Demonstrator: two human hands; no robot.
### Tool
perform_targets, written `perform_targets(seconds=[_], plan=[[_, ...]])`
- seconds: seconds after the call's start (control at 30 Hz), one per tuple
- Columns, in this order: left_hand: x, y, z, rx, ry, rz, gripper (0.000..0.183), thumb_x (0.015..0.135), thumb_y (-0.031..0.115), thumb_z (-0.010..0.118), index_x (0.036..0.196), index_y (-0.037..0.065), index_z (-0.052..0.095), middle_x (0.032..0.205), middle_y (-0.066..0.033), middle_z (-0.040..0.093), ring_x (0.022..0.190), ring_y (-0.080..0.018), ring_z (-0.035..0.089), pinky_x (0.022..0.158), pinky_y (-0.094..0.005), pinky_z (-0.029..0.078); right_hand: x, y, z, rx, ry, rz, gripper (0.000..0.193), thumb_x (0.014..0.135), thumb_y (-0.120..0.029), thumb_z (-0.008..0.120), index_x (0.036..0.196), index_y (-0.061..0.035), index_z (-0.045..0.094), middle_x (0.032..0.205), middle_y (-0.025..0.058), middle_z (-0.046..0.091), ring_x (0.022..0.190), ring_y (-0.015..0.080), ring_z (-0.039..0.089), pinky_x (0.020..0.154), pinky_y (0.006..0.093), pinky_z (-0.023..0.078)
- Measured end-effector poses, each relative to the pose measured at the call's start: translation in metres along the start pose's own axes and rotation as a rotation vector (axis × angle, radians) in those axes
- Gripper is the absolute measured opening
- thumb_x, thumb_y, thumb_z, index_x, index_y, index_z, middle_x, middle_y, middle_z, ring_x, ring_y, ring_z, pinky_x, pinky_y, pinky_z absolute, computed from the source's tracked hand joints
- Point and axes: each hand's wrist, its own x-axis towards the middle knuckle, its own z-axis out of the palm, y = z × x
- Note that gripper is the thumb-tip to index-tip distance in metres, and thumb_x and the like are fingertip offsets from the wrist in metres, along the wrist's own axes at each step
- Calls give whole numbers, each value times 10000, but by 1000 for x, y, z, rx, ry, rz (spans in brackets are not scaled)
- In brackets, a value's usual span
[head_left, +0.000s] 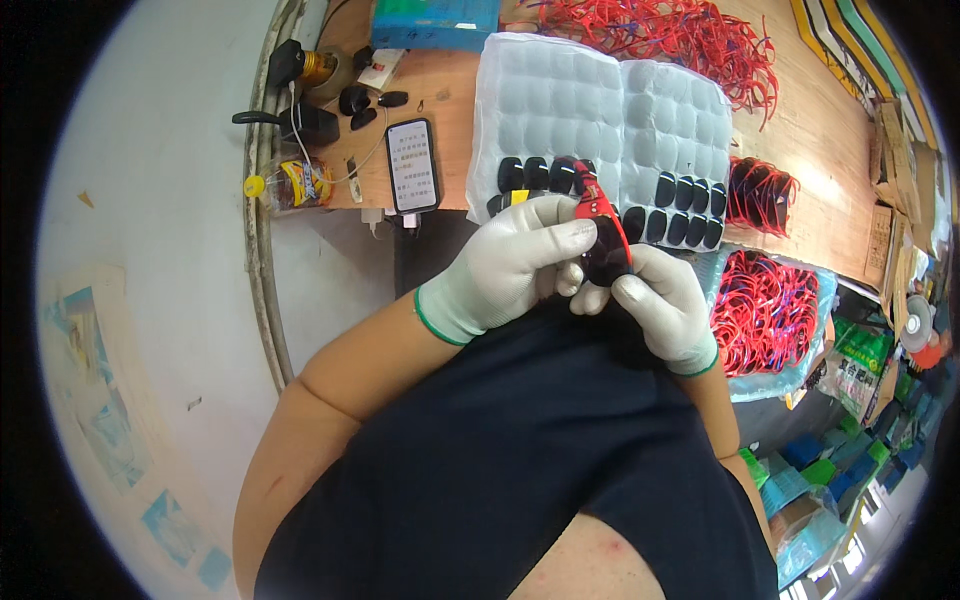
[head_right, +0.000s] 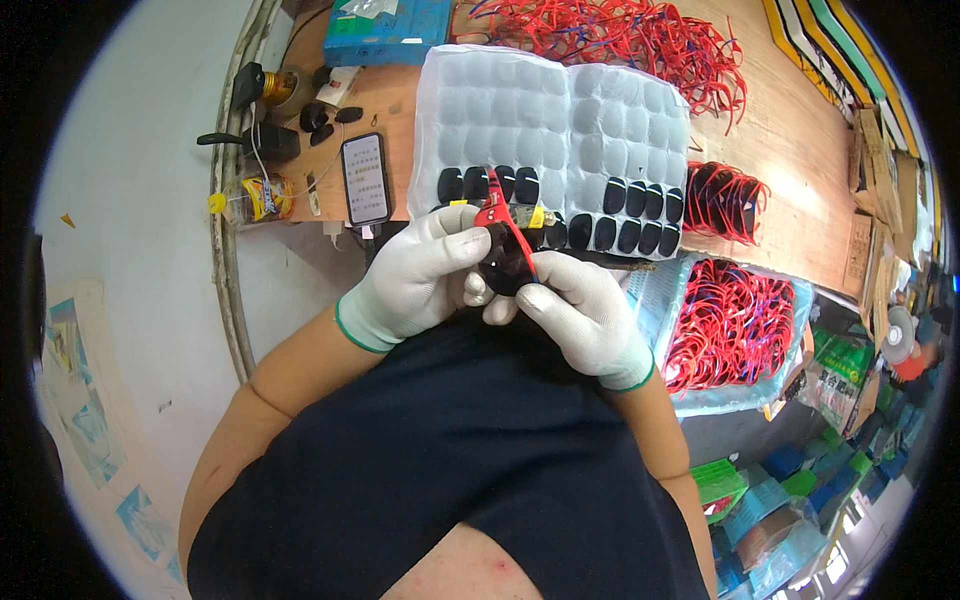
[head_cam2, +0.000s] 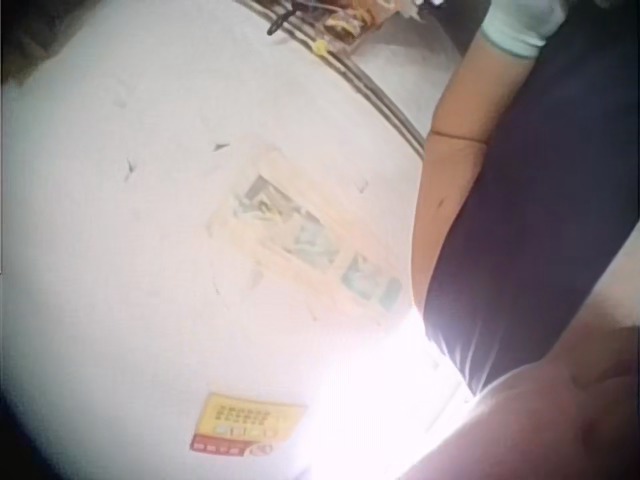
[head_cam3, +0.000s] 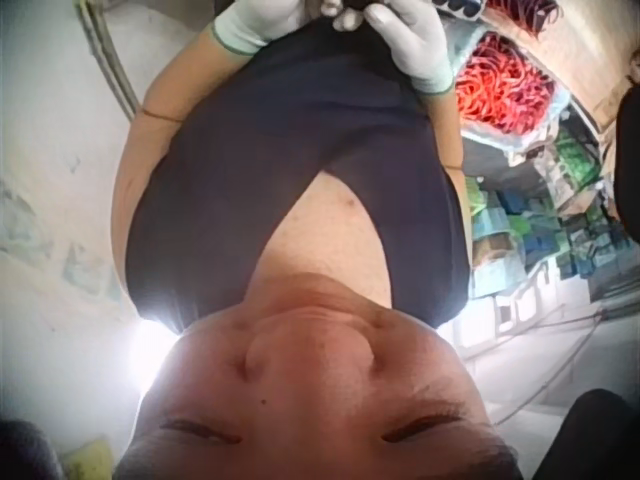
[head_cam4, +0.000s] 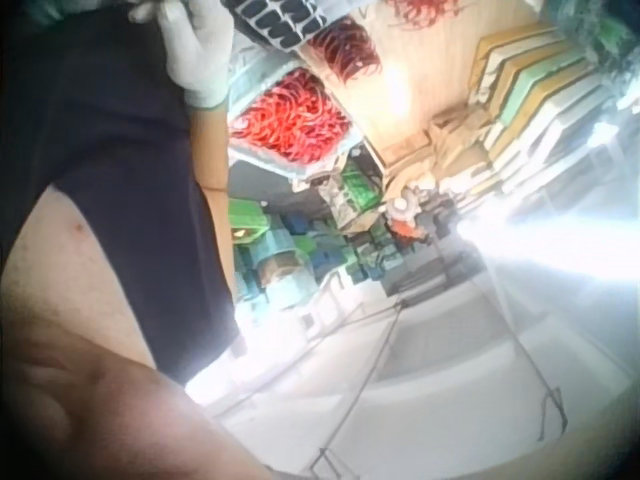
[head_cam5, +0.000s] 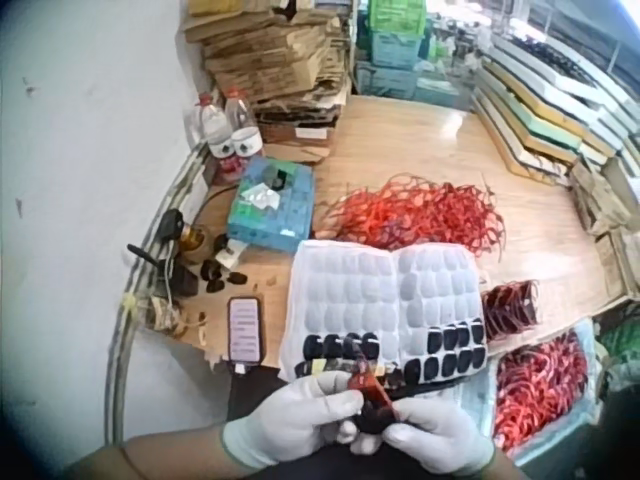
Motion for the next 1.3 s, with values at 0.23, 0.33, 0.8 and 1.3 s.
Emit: perform_targets(seconds=[0.23, 0.33, 0.8, 1.3], plan=[[6, -3, 11, 303, 231, 17, 214, 1050, 263, 621, 1020, 53, 645, 830, 16, 634, 711, -47, 585, 663, -211, 491, -7, 8, 12, -238, 257, -122, 206, 1036, -66, 488, 1097, 80, 620, 777, 75, 668, 706, 135, 639, 689, 279, 521], [1, 3, 25, 460, 314, -38, 226, 1051, 282, 621, 988, 65, 637, 807, 29, 606, 680, -40, 551, 640, -204, 458, -11, 8, 9, -189, 234, -114, 203, 1034, -65, 494, 1101, 77, 623, 773, 75, 668, 709, 138, 643, 685, 278, 522], [71, -47, 60, -88, -87, 75, 320, 1074, 325, 532, 1224, 59, 626, 1113, -64, 674, 993, -157, 595, 873, -329, 459, -16, -64, -106, -700, -57, -388, 133, 957, -103, 594, 872, -35, 670, 627, 95, 605, 563, 283, 627, 572, 355, 492], [72, -38, 74, 552, 362, 206, 253, 1065, 247, 572, 1078, 19, 681, 874, 9, 630, 775, -60, 539, 701, -220, 426, -11, -20, -94, -209, 44, -138, 162, 1003, -97, 570, 1068, 20, 661, 792, 74, 714, 732, 156, 700, 725, 294, 555]])
